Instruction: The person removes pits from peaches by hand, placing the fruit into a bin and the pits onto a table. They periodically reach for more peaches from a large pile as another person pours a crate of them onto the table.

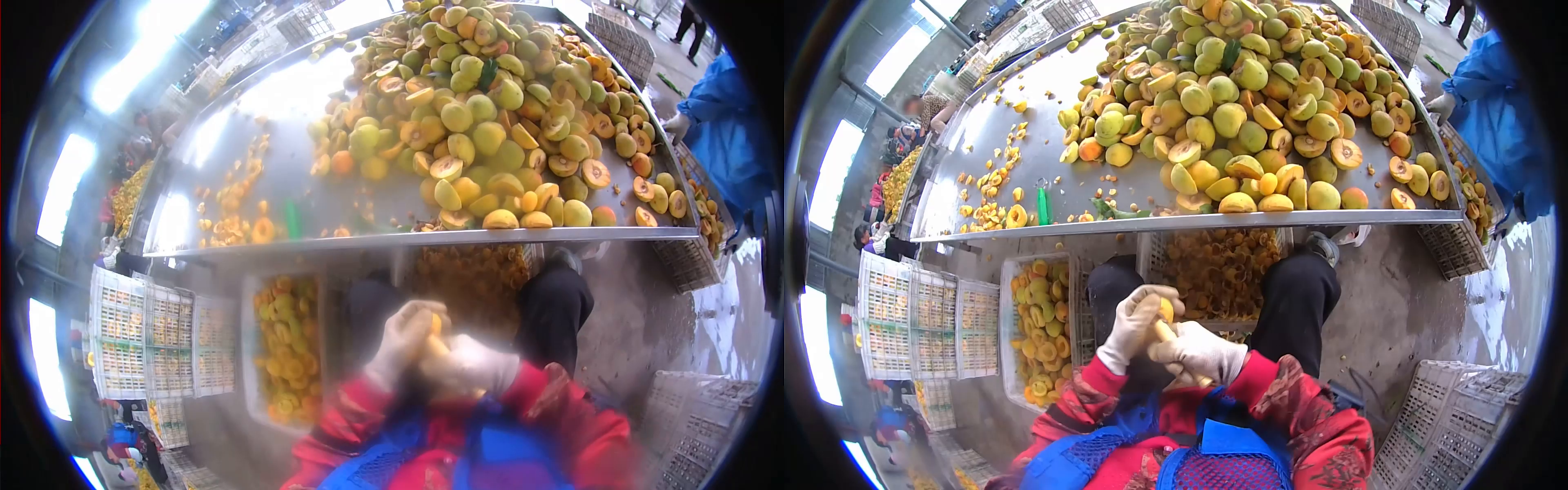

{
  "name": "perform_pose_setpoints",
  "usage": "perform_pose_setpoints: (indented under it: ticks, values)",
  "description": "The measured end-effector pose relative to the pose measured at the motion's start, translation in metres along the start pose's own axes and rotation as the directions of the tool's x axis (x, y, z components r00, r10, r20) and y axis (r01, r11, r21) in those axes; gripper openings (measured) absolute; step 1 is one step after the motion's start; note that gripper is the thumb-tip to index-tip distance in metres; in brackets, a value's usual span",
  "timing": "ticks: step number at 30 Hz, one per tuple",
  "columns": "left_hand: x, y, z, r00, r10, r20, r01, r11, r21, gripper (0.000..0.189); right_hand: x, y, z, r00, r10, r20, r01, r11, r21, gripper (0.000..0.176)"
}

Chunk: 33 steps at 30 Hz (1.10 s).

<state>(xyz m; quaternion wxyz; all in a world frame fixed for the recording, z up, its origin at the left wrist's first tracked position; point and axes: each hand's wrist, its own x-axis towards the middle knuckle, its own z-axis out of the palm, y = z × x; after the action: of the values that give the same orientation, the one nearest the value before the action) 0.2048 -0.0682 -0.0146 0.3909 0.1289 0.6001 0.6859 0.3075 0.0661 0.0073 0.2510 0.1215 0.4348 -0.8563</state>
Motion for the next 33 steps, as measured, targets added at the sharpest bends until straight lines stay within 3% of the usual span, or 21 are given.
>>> perform_pose_setpoints:
  ticks: [1, 3, 5, 7, 8, 9, 10, 14, 15, 17, 19, 21, 22, 23, 24, 25, 27, 29, 31, 32, 33]
  values:
    - [0.005, -0.005, 0.011, 0.981, 0.089, -0.173, -0.083, 0.996, 0.039, 0.028, 0.005, 0.002, 0.009, 0.995, -0.023, -0.1, 0.037, 0.99, 0.133, 0.014]
    - [0.015, -0.002, 0.027, 0.917, 0.058, -0.394, -0.136, 0.976, -0.172, 0.026, 0.0, -0.007, 0.029, 0.954, -0.046, -0.297, 0.09, 0.987, 0.135, 0.013]
    - [0.018, -0.004, 0.021, 0.923, 0.056, -0.381, -0.144, 0.968, -0.205, 0.034, -0.008, -0.012, 0.026, 0.956, -0.046, -0.291, 0.077, 0.993, 0.094, 0.014]
    - [0.013, 0.001, 0.017, 0.951, -0.056, -0.305, -0.06, 0.932, -0.357, 0.047, -0.015, -0.001, 0.002, 0.986, -0.041, -0.163, 0.074, 0.977, 0.202, 0.014]
    - [0.01, 0.003, 0.009, 0.954, -0.08, -0.29, -0.015, 0.949, -0.314, 0.057, -0.018, 0.0, -0.019, 0.997, -0.004, 0.079, -0.028, 0.917, 0.399, 0.014]
    - [0.005, 0.007, 0.007, 0.963, -0.062, -0.262, -0.03, 0.942, -0.334, 0.056, -0.016, 0.003, -0.027, 0.979, 0.107, -0.175, -0.078, 0.983, 0.165, 0.015]
    - [0.002, 0.007, 0.005, 0.969, -0.045, -0.243, -0.039, 0.943, -0.33, 0.056, -0.013, 0.006, -0.029, 0.98, 0.109, -0.169, -0.082, 0.984, 0.158, 0.015]
    - [-0.014, 0.016, -0.005, 0.96, 0.029, -0.279, -0.078, 0.983, -0.166, 0.056, -0.003, 0.018, -0.02, 0.816, -0.297, -0.495, 0.081, 0.908, -0.412, 0.017]
    - [-0.02, 0.019, -0.015, 0.953, 0.141, -0.267, -0.142, 0.99, 0.015, 0.051, -0.001, 0.019, -0.018, 0.819, -0.301, -0.488, 0.083, 0.905, -0.417, 0.017]
    - [-0.034, 0.035, -0.033, 0.877, 0.386, -0.285, -0.234, 0.862, 0.45, 0.042, 0.003, 0.018, -0.016, 0.834, -0.22, -0.507, 0.161, 0.974, -0.158, 0.016]
    - [-0.048, 0.063, -0.044, 0.804, 0.351, -0.481, -0.215, 0.924, 0.316, 0.035, 0.001, 0.018, -0.023, 0.821, -0.187, -0.54, 0.017, 0.952, -0.305, 0.014]
    - [-0.059, 0.072, -0.084, 0.722, 0.484, -0.494, -0.002, 0.716, 0.698, 0.031, 0.008, 0.043, -0.043, 0.868, 0.045, -0.494, -0.027, 0.999, 0.043, 0.014]
    - [-0.059, 0.076, -0.108, 0.737, 0.466, -0.489, 0.353, 0.351, 0.867, 0.029, 0.017, 0.069, -0.059, 0.874, 0.044, -0.483, -0.009, 0.997, 0.075, 0.015]
    - [-0.056, 0.077, -0.127, 0.74, 0.448, -0.502, 0.606, -0.119, 0.787, 0.029, 0.025, 0.084, -0.07, 0.882, 0.047, -0.469, 0.005, 0.994, 0.108, 0.016]
    - [-0.049, 0.075, -0.137, 0.744, 0.499, -0.444, 0.579, -0.15, 0.801, 0.028, 0.014, 0.065, -0.051, 0.839, -0.027, -0.544, 0.044, 0.999, 0.017, 0.017]
    - [-0.035, 0.085, -0.124, 0.738, 0.649, -0.185, 0.394, -0.192, 0.899, 0.026, 0.0, 0.036, -0.032, 0.814, -0.004, -0.581, -0.052, 0.995, -0.079, 0.017]
    - [0.012, 0.092, -0.09, 0.697, 0.71, -0.101, 0.007, 0.135, 0.991, 0.028, 0.004, 0.039, -0.037, 0.828, 0.032, -0.559, -0.075, 0.996, -0.053, 0.017]
    - [0.061, 0.096, -0.036, 0.76, 0.642, -0.099, -0.2, 0.376, 0.905, 0.032, 0.01, 0.046, -0.041, 0.814, -0.076, -0.575, -0.051, 0.978, -0.201, 0.02]
    - [0.107, 0.099, 0.008, 0.827, 0.553, -0.105, -0.141, 0.384, 0.913, 0.042, 0.01, 0.047, -0.046, 0.817, -0.064, -0.573, -0.153, 0.934, -0.323, 0.022]
    - [0.129, 0.096, 0.02, 0.823, 0.565, -0.053, -0.062, 0.182, 0.981, 0.054, 0.016, 0.063, -0.049, 0.827, -0.235, -0.512, -0.045, 0.879, -0.476, 0.023]
    - [0.146, 0.091, 0.027, 0.799, 0.601, -0.007, -0.118, 0.168, 0.979, 0.058, 0.02, 0.083, -0.057, 0.789, -0.404, -0.463, 0.041, 0.787, -0.616, 0.024]
